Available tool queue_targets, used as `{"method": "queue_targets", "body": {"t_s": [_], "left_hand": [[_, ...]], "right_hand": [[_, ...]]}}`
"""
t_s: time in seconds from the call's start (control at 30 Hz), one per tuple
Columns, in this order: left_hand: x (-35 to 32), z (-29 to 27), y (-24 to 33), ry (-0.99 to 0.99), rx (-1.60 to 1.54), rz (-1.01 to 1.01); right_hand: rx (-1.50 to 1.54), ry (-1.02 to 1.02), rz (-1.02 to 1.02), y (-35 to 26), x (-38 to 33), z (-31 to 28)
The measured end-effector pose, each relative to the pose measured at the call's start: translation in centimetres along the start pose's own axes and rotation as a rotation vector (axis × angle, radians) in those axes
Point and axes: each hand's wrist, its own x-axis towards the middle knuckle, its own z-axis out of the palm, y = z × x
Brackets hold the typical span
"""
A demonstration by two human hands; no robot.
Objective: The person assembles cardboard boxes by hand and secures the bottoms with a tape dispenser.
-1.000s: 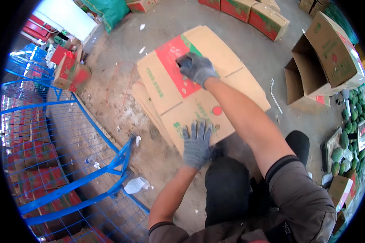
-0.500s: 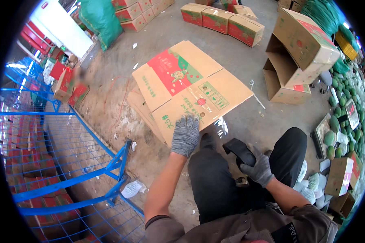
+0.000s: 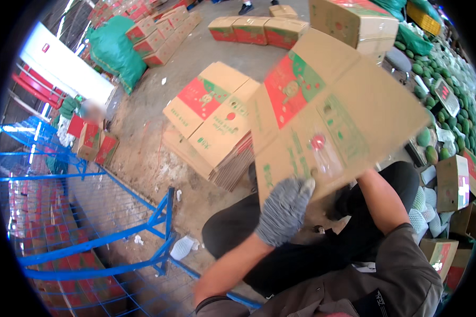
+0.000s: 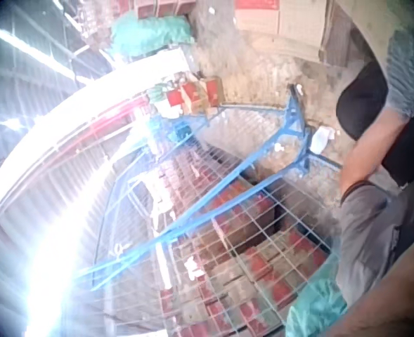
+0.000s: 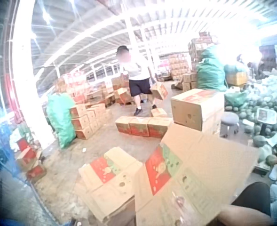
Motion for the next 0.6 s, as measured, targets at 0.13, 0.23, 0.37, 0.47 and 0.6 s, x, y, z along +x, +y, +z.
{"method": "queue_targets", "body": {"t_s": [0.13,0.23,0.37,0.47,0.6], "left_hand": [[-2.8,5.3,4.1,-0.122,-0.210,0.004],[-3.6,7.3,4.2,-0.333,-0.464,0.046],[-3.6,11.5,0.1,-0.135,-0.451,-0.097],[2.5,14.6,1.2,-0.136,-1.122,-0.662],[5.0,19.0,2.7,-0.212,-1.106,-0.584]], "right_hand": [[-0.118,-0.008,0.034,2.0,-8.1,-7.1],[-0.229,-0.045,0.034,3.5,-11.3,-8.7],[-0.330,-0.109,-0.003,6.3,-12.1,-6.4],[-0.329,-0.121,0.012,12.4,-11.7,-4.1],[-0.418,-0.074,-0.036,12.1,-10.7,-3.1]]}}
